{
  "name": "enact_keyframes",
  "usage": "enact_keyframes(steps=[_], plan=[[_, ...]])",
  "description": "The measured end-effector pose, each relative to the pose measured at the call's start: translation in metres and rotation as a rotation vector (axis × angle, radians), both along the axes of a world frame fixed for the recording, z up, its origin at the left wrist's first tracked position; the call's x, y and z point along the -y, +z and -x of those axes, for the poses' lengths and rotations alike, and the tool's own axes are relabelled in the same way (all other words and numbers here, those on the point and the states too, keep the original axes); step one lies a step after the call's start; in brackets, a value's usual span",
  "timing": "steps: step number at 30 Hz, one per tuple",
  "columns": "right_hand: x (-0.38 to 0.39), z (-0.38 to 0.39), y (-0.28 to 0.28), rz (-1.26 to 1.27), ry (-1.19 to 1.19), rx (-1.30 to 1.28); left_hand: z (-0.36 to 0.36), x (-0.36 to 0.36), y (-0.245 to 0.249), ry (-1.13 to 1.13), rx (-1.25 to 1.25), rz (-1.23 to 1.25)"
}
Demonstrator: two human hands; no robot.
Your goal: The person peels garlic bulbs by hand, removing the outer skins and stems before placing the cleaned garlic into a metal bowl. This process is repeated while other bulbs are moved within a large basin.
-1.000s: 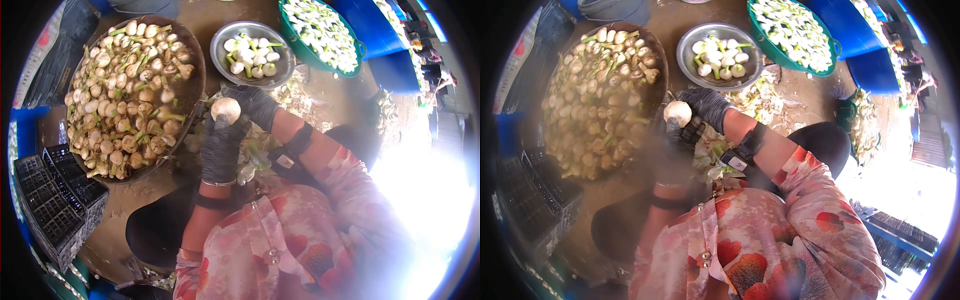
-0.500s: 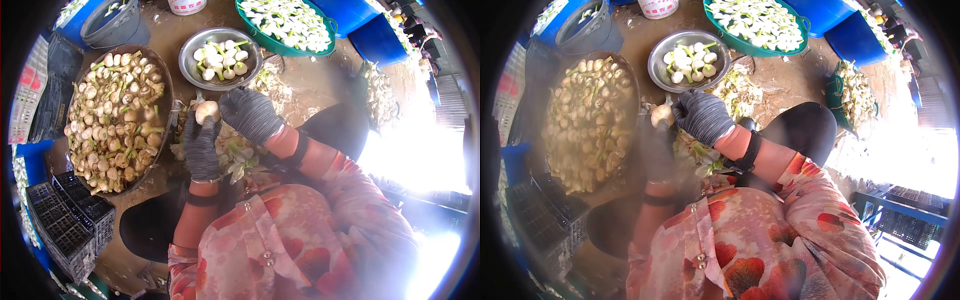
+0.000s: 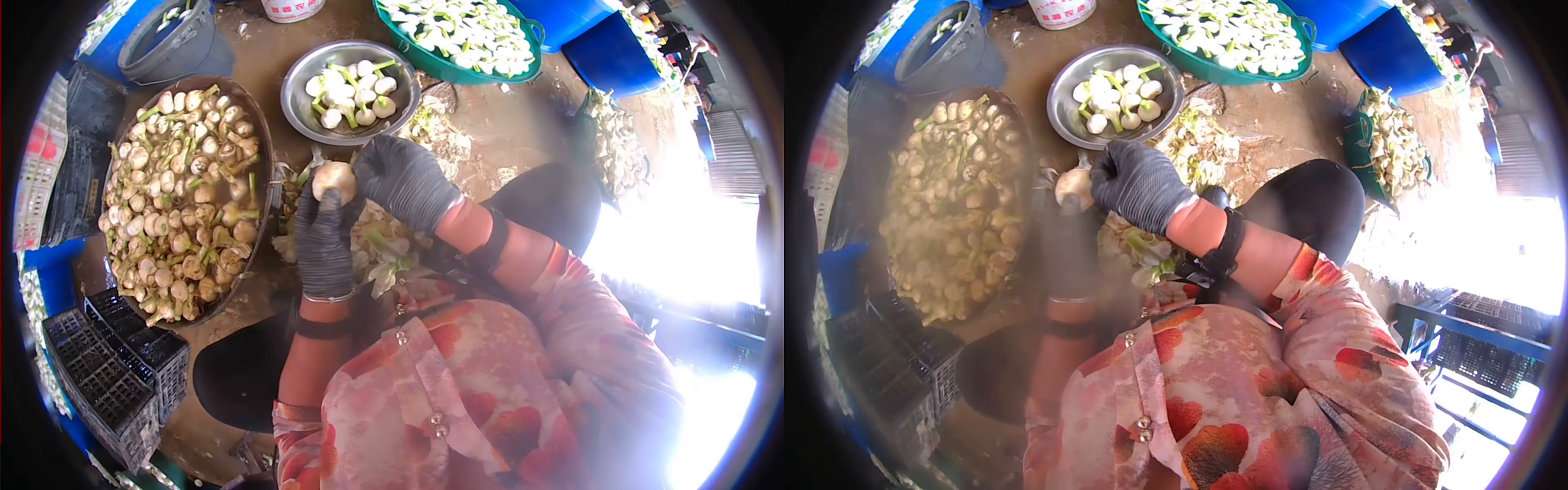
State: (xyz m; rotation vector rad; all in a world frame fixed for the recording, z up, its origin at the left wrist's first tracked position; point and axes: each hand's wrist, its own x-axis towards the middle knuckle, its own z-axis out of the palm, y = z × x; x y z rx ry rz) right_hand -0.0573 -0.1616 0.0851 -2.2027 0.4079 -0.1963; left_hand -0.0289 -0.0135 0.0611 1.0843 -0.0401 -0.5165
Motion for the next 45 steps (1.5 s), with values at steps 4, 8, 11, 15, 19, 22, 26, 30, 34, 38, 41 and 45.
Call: enact_keyframes(steps=[4, 8, 11, 15, 19, 22, 26, 30, 34, 38, 41, 45], plan=[[0.024, -0.007, -0.018, -0.377, -0.137, -0.196, -0.006, -0.011, -0.009, -0.088, -0.176, 0.260], [0.052, -0.008, -0.032, 0.084, -0.205, -0.308, -0.015, -0.016, -0.012, -0.046, -0.224, 0.356], [0.027, -0.002, 0.004, 0.147, -0.025, 0.040, -0.020, -0.017, -0.028, -0.058, -0.107, 0.188], [0.000, 0.000, 0.012, 0.246, 0.074, 0.206, -0.015, -0.007, -0.026, 0.006, -0.119, 0.166], [-0.009, -0.001, 0.004, 0.262, 0.045, 0.154, -0.016, -0.004, -0.019, -0.018, -0.016, -0.027], [-0.012, -0.002, -0.003, 0.315, 0.003, 0.128, -0.014, -0.004, -0.017, -0.035, 0.147, -0.231], [-0.010, -0.003, -0.005, 0.268, -0.022, 0.126, -0.004, -0.001, 0.005, 0.012, 0.174, -0.225], [0.017, -0.007, -0.014, 0.069, -0.116, -0.032, -0.002, -0.007, -0.001, 0.011, 0.391, -0.336], [0.024, -0.002, -0.010, 0.172, -0.092, 0.034, -0.011, -0.009, 0.000, 0.061, 0.171, -0.222], [0.003, 0.004, 0.011, 0.308, 0.069, 0.206, -0.006, -0.009, -0.007, 0.087, 0.492, -0.349], [-0.004, 0.000, 0.009, 0.391, 0.122, 0.138, -0.005, -0.009, 0.001, 0.059, 0.489, -0.463], [-0.007, -0.002, 0.012, 0.451, 0.142, 0.020, -0.003, -0.013, -0.004, 0.053, 0.743, -0.648]])
